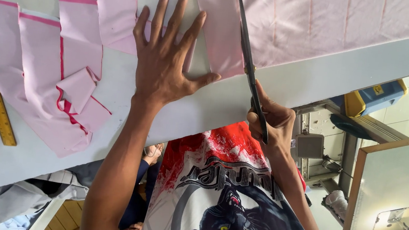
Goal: Cutting strips of pink fabric along pre-marked lines using large fabric scissors on a cutting table.
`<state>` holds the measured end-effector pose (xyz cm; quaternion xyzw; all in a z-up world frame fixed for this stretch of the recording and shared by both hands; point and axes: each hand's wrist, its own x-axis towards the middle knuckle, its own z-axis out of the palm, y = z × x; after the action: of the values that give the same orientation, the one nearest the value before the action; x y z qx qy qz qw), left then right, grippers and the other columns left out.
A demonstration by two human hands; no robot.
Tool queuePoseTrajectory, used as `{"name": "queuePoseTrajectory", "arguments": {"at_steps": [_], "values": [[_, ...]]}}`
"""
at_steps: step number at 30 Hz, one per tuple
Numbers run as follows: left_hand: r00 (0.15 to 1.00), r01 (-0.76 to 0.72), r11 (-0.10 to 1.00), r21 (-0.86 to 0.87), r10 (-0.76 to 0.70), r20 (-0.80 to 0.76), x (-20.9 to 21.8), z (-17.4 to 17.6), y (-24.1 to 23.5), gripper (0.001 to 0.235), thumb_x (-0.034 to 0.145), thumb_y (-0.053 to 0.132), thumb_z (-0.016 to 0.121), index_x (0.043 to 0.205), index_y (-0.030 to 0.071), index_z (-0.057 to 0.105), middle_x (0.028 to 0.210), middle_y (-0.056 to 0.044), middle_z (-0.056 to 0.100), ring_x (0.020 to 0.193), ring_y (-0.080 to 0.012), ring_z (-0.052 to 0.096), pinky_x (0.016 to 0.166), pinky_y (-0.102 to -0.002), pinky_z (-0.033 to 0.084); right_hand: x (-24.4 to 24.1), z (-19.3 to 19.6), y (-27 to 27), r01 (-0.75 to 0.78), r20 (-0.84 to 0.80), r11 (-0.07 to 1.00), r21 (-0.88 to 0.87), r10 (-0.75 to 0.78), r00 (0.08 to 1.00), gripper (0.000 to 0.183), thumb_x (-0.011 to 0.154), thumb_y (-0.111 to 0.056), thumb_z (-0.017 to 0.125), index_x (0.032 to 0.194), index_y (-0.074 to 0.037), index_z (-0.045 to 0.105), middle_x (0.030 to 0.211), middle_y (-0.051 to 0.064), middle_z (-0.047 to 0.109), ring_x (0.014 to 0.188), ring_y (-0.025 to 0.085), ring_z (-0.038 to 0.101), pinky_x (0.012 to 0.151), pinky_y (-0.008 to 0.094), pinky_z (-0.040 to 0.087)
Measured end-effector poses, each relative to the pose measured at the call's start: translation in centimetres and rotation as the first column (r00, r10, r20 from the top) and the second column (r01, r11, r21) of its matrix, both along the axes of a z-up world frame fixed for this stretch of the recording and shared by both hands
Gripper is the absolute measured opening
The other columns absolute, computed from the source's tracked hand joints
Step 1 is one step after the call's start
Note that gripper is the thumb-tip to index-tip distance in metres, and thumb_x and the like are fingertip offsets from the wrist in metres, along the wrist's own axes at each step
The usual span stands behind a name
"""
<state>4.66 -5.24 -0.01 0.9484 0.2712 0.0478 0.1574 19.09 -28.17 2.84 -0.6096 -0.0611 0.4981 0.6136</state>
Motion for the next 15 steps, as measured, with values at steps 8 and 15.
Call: {"name": "queuePoseTrajectory", "arguments": {"at_steps": [8, 15], "values": [[1.000, -0.015, 1.000, -0.017, 0.015, 0.001, 0.28, 0.27, 0.16, 0.101, 0.094, 0.096, 0.045, 0.166, 0.026, 0.034, 0.171, -0.015, 0.029, 0.160, -0.0403, 0.024, 0.127, -0.062, 0.023, 0.40, -0.52, 0.72, -0.042, -0.015, 0.996, 0.076, 0.043, 0.999, 0.075, 0.087, -0.025, 0.082, 0.150, -0.003, 0.050, 0.073, 0.001, 0.046, 0.054, 0.005, 0.033, 0.043, 0.017, 0.026], [1.000, -0.011, 1.000, -0.027, 0.011, -0.025, 0.35, 0.11, 0.43, 0.102, 0.094, 0.098, 0.049, 0.165, 0.026, 0.033, 0.172, -0.014, 0.028, 0.160, -0.0397, 0.023, 0.129, -0.063, 0.023, 0.40, 0.15, 0.73, -0.112, 0.049, 0.994, -0.018, 0.113, 0.992, 0.069, 0.091, -0.021, 0.077, 0.152, -0.006, 0.048, 0.071, -0.001, 0.055, 0.051, 0.002, 0.033, 0.043, 0.017, 0.027]]}}
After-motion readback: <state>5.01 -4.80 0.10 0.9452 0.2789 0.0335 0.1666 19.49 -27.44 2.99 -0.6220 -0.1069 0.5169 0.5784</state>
